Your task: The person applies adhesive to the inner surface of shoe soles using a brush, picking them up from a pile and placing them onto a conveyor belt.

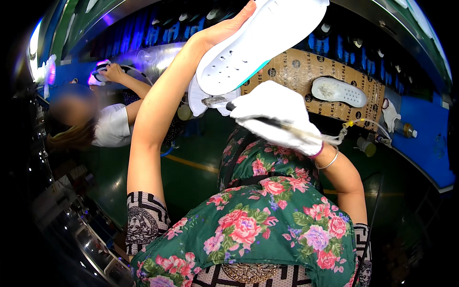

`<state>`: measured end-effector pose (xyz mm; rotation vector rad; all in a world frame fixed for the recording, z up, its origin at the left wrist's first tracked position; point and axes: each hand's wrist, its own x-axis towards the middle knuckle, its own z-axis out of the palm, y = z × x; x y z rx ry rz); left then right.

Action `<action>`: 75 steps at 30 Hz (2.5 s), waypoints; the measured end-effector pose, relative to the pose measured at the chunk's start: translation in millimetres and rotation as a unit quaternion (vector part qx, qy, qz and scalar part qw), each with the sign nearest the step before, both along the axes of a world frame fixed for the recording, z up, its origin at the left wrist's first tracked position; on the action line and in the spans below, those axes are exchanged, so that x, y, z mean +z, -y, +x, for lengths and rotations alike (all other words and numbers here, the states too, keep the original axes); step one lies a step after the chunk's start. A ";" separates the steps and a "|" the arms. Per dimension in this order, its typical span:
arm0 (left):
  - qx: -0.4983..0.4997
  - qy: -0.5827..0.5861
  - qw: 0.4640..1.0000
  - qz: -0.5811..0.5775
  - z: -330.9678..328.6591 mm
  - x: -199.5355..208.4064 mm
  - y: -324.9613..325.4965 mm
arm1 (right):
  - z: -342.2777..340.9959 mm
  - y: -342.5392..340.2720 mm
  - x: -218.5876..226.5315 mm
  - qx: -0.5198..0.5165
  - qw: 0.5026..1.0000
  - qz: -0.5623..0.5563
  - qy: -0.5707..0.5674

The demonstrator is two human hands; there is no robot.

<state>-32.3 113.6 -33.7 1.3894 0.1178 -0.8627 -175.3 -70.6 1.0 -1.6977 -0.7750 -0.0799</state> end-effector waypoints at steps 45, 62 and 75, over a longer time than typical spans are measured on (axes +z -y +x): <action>0.147 -0.111 0.863 -0.471 -120.6 -28.8 -23.9 | 40.0 33.4 23.8 -0.072 0.993 -0.082 -0.040; 0.341 -0.077 0.774 -0.529 -159.4 -36.6 49.4 | 19.9 27.1 43.5 -0.150 0.985 -0.032 0.084; 0.312 -0.088 0.814 -0.481 -185.2 -91.7 65.4 | 30.0 -3.4 29.8 -0.270 0.953 -0.046 0.128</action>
